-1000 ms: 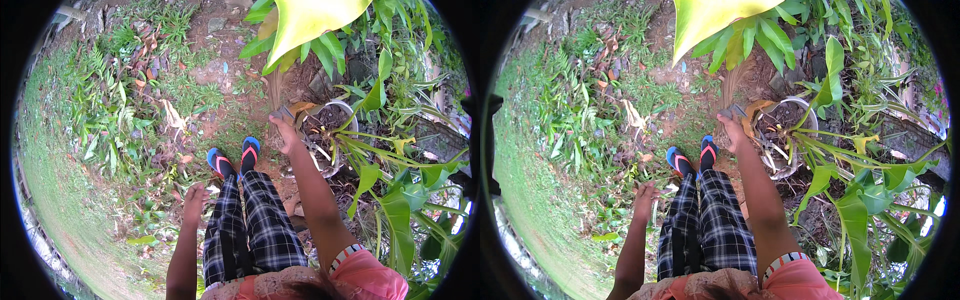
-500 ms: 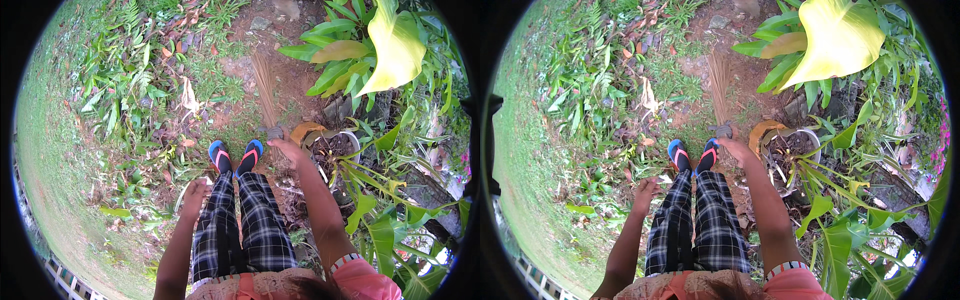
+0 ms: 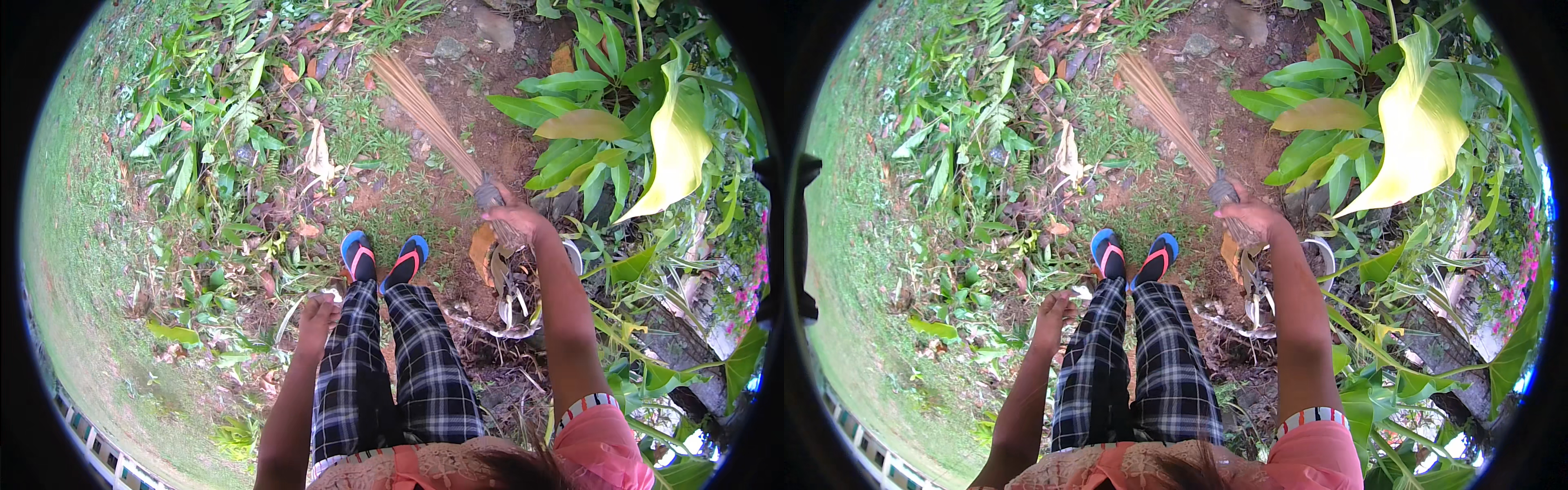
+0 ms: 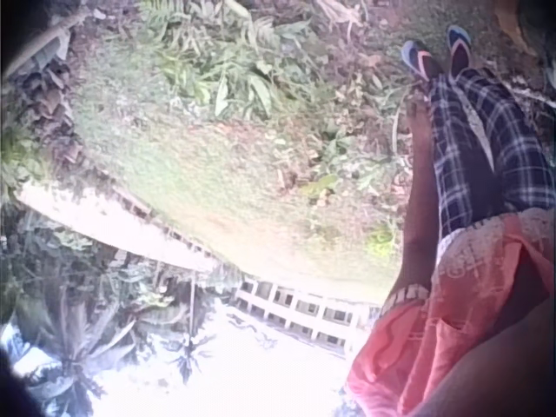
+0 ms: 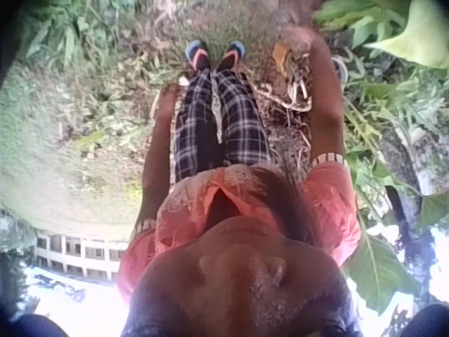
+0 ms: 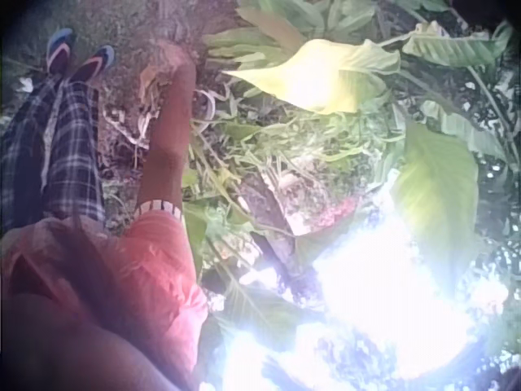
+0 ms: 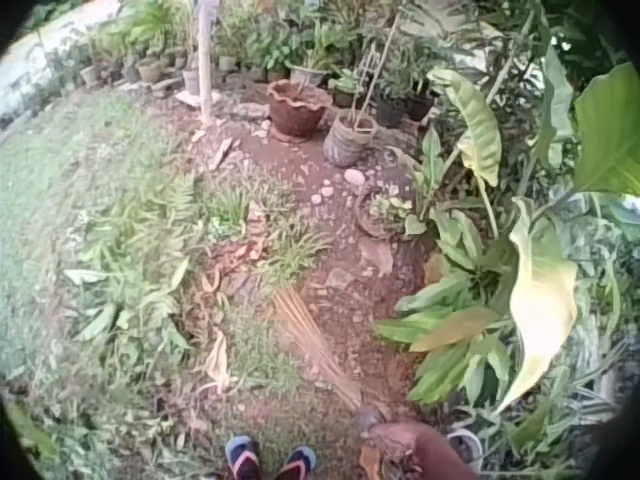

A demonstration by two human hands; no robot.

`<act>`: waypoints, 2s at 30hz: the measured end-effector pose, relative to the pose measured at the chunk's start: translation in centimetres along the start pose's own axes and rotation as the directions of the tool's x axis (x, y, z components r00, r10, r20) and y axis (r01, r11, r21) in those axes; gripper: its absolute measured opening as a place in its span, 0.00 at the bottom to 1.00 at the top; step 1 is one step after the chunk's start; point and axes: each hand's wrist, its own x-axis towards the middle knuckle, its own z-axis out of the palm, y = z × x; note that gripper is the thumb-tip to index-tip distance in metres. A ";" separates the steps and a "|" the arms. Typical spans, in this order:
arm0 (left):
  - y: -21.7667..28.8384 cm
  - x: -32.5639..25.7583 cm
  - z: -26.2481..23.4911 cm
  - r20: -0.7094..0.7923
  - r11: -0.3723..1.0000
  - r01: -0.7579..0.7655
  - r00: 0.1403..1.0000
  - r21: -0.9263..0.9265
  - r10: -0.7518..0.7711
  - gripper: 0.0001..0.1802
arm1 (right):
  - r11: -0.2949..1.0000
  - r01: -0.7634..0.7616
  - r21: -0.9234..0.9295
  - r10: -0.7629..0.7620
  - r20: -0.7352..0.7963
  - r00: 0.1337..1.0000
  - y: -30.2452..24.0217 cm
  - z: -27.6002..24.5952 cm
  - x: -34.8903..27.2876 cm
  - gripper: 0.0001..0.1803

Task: The person sweeps a garden path with a traditional broom, moving around potted plants and clearing debris. They briefly pause to remove a large leaf from a plant and continue sweeping the area.

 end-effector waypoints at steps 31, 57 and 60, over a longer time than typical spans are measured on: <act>10.3 6.0 14.2 -0.057 0.996 0.021 0.998 -0.089 -0.026 0.14 | 0.979 0.014 0.203 -0.023 0.045 0.999 -3.4 -12.0 -1.2 0.40; 10.0 6.5 11.9 -0.096 0.981 -0.005 0.995 -0.195 -0.014 0.10 | 0.722 -0.506 0.472 0.533 0.088 0.842 -3.8 -2.9 -0.4 0.37; 9.7 5.9 11.9 -0.061 0.983 0.023 0.998 -0.180 -0.035 0.11 | 0.902 -0.311 0.301 0.288 0.117 0.950 -1.2 -5.0 -3.5 0.39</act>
